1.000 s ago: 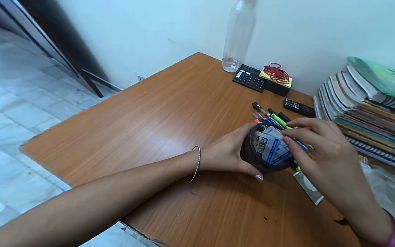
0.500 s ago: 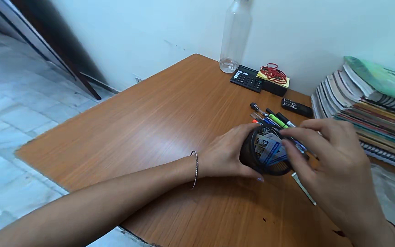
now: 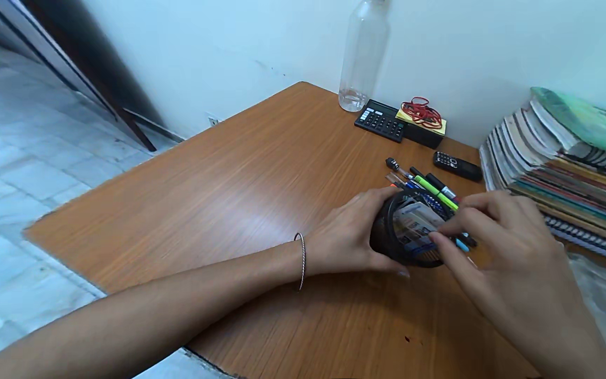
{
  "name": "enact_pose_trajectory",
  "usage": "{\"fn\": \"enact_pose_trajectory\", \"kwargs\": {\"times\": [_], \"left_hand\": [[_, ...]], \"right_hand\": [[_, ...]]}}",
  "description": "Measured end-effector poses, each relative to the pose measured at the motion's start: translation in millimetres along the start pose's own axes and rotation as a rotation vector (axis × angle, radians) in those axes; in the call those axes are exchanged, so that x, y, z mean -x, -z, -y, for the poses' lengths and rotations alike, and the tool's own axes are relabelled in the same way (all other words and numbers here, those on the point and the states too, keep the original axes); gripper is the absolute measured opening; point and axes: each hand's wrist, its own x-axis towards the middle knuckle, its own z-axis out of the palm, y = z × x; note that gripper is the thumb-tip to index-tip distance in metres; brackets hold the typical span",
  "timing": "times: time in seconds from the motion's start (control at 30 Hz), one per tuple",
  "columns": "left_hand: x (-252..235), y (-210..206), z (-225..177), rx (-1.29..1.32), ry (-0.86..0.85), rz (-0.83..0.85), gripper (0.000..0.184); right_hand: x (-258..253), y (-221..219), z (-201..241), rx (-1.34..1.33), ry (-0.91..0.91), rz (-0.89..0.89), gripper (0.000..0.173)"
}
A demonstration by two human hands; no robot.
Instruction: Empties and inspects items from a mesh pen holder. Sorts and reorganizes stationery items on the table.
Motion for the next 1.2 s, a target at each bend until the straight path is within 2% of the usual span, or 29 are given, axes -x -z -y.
{"fn": "enact_pose_trajectory", "kwargs": {"times": [0.2,0.3,0.43,0.57,0.83,0.97,1.2], "left_hand": [[0.0,1.2,-2.1,0.007,0.024,-0.029,0.095],[-0.1,1.1,-1.7,0.004,0.037,-0.029,0.094],[-0.1,0.3,-1.4,-0.010,-0.047,-0.064,0.094],[0.6,-1.7,1.2,-0.070,-0.128,-0.098,0.091],[0.1,-2.2,3.3,-0.079,-0.163,-0.135,0.091],[-0.2,-2.3,4.4,-0.126,-0.226,-0.165,0.088],[-1.2,-2.9,6.4,-0.191,-0.277,-0.214,0.086]], "right_hand": [[-0.7,14.3,-10.4,-0.018,-0.084,0.015,0.024],[-0.8,12.1,-11.1,-0.039,-0.024,0.029,0.021],[1.0,5.2,-5.1,0.016,0.058,0.072,0.018],[3.0,-1.0,-1.5,0.090,0.058,0.090,0.015],[-0.6,6.8,4.3,0.020,-0.018,-0.024,0.030],[2.8,-0.4,4.3,-0.014,0.009,-0.024,0.018],[6.7,15.3,11.2,-0.011,0.053,0.005,0.020]]}}
